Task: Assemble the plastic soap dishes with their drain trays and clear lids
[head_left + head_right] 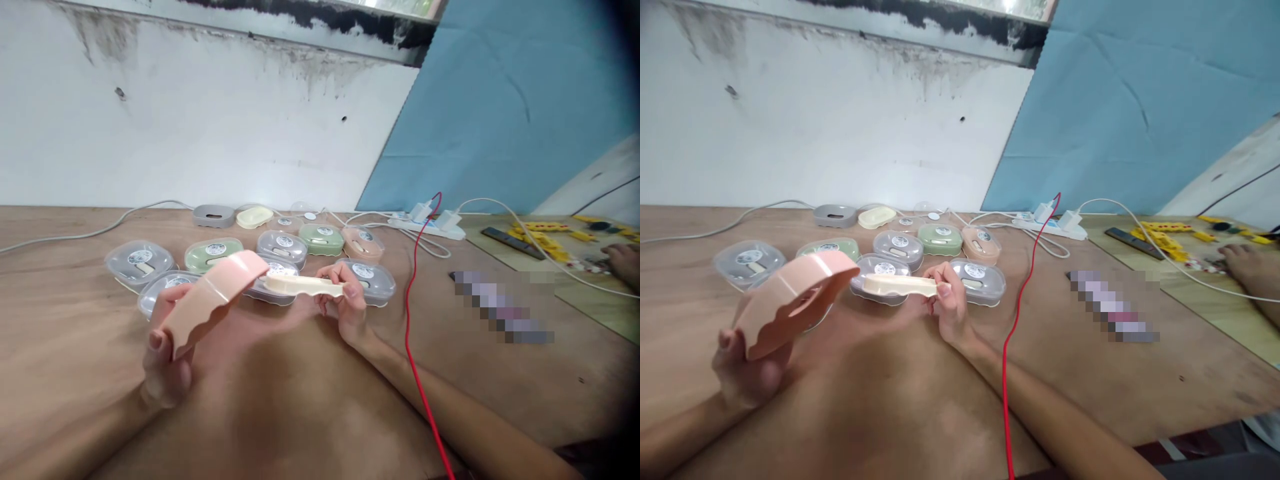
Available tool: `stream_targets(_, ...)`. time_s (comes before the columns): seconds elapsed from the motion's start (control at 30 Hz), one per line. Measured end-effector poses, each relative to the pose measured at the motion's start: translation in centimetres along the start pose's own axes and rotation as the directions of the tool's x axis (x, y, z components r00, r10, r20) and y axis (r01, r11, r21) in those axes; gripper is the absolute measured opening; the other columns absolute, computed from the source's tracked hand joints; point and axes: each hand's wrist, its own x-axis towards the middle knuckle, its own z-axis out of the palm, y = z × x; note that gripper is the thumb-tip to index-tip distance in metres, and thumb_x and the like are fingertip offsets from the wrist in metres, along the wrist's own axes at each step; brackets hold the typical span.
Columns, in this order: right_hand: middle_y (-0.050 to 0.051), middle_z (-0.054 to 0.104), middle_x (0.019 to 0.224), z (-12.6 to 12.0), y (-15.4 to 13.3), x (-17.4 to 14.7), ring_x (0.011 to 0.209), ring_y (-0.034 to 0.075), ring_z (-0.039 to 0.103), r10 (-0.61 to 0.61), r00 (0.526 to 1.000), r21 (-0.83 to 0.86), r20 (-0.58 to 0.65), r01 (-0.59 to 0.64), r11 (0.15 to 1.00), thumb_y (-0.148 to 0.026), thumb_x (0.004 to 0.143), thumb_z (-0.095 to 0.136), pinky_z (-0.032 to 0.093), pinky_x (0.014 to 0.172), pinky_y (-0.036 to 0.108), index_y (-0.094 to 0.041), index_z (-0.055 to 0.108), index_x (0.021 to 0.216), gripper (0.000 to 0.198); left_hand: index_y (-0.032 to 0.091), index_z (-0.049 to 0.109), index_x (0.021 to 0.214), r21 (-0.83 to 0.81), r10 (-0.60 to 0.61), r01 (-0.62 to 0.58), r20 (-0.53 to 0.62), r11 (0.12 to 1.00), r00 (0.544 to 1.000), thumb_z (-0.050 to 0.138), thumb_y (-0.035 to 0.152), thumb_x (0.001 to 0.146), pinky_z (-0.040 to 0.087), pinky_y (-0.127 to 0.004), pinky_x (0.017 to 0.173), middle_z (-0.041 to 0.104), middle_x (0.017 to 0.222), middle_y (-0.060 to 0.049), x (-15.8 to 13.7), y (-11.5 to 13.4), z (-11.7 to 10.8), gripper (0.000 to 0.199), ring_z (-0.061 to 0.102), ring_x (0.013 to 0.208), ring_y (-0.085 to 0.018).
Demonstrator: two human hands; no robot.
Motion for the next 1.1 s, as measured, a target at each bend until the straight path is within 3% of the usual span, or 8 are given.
stream_targets(0.07,0.001,0.06,0.086,-0.2,0.1,-0.1,0.054,0.014,0.048,-0.057,0.998,-0.09,0.011,0.058,0.994,-0.074,0.093,0.059,0.032,0.041,0.026,-0.026,0.045,0.082,0.051,0.034,0.066,0.124,0.005,0.034,-0.034,-0.079,0.999,0.996,0.047,0.079,0.098,0.065,-0.04,0.076,0.076,0.11,-0.002,-0.1,-0.3,0.2,0.055,0.073,0.102,-0.028)
stream_targets(0.13,0.003,0.059,0.087,-0.5,-0.1,-0.1,0.061,0.017,0.049,-0.143,0.986,-0.193,0.091,0.158,0.968,-0.074,0.092,0.057,0.038,0.048,0.029,-0.026,0.046,0.082,0.05,0.036,0.064,0.125,0.026,0.05,-0.049,-0.056,0.998,0.997,0.051,0.077,0.099,0.065,-0.041,0.08,0.075,0.117,-0.001,-0.2,-0.6,0.3,0.05,0.073,0.108,-0.029)
stream_targets(0.27,0.005,0.061,0.089,-0.7,-0.8,-0.1,0.075,0.024,0.056,-0.239,0.856,-0.315,0.458,0.408,0.857,-0.067,0.081,0.07,0.048,0.065,0.039,-0.028,0.047,0.084,0.045,0.035,0.06,0.13,0.12,0.069,-0.089,0.161,0.989,0.985,0.055,0.068,0.102,0.06,-0.051,0.102,0.067,0.143,-0.005,-0.4,-1.0,-0.3,0.043,0.064,0.132,-0.036)
stream_targets(0.37,0.002,0.061,0.088,-0.5,-1.4,-0.4,0.072,0.022,0.056,-0.163,0.792,-0.353,0.589,0.433,0.829,-0.06,0.073,0.08,0.047,0.063,0.036,-0.029,0.05,0.091,0.047,0.033,0.056,0.137,0.195,0.072,-0.139,0.316,0.971,0.946,0.054,0.056,0.107,0.048,-0.06,0.115,0.058,0.156,-0.01,-0.3,-1.2,-1.1,0.038,0.054,0.146,-0.04)
stream_targets(0.53,-0.003,0.066,0.088,-0.5,-1.6,-0.6,0.064,0.017,0.06,-0.088,0.792,-0.399,0.604,0.396,0.827,-0.06,0.063,0.094,0.046,0.059,0.03,-0.028,0.051,0.116,0.074,0.028,0.052,0.135,0.308,0.106,-0.266,0.451,0.913,0.886,0.07,0.041,0.099,0.049,-0.056,0.111,0.056,0.156,-0.017,-0.1,-0.8,-1.4,0.042,0.056,0.142,-0.041)
stream_targets(0.67,0.003,0.073,0.106,-0.7,-1.6,-0.5,0.082,0.024,0.074,-0.033,0.788,-0.4,0.615,0.347,0.848,-0.052,0.058,0.101,0.056,0.07,0.034,-0.029,0.047,0.129,0.093,0.027,0.05,0.133,0.372,0.14,-0.358,0.501,0.856,0.854,0.075,0.034,0.09,0.051,-0.053,0.107,0.057,0.152,-0.018,0.0,-0.6,-1.3,0.051,0.06,0.136,-0.039)
stream_targets(0.83,0.006,0.079,0.117,-0.8,-1.6,-0.2,0.102,0.032,0.078,0.031,0.725,-0.416,0.688,0.36,0.835,-0.044,0.061,0.101,0.06,0.085,0.042,-0.033,0.026,0.165,0.128,0.026,0.051,0.133,0.437,0.173,-0.465,0.558,0.77,0.811,0.076,0.023,0.078,0.052,-0.056,0.107,0.062,0.144,-0.017,0.3,-0.4,-1.0,0.06,0.059,0.135,-0.04)
stream_targets(1.1,0.012,0.072,0.142,-0.6,-1.8,-0.2,0.12,0.039,0.072,-0.015,0.705,-0.472,0.709,0.491,0.732,-0.053,0.058,0.101,0.058,0.096,0.051,-0.035,0.05,0.16,0.116,0.029,0.052,0.132,0.432,0.135,-0.458,0.596,0.777,0.791,0.075,0.023,0.074,0.053,-0.054,0.108,0.062,0.141,-0.011,0.2,-0.4,-0.6,0.063,0.062,0.13,-0.039)
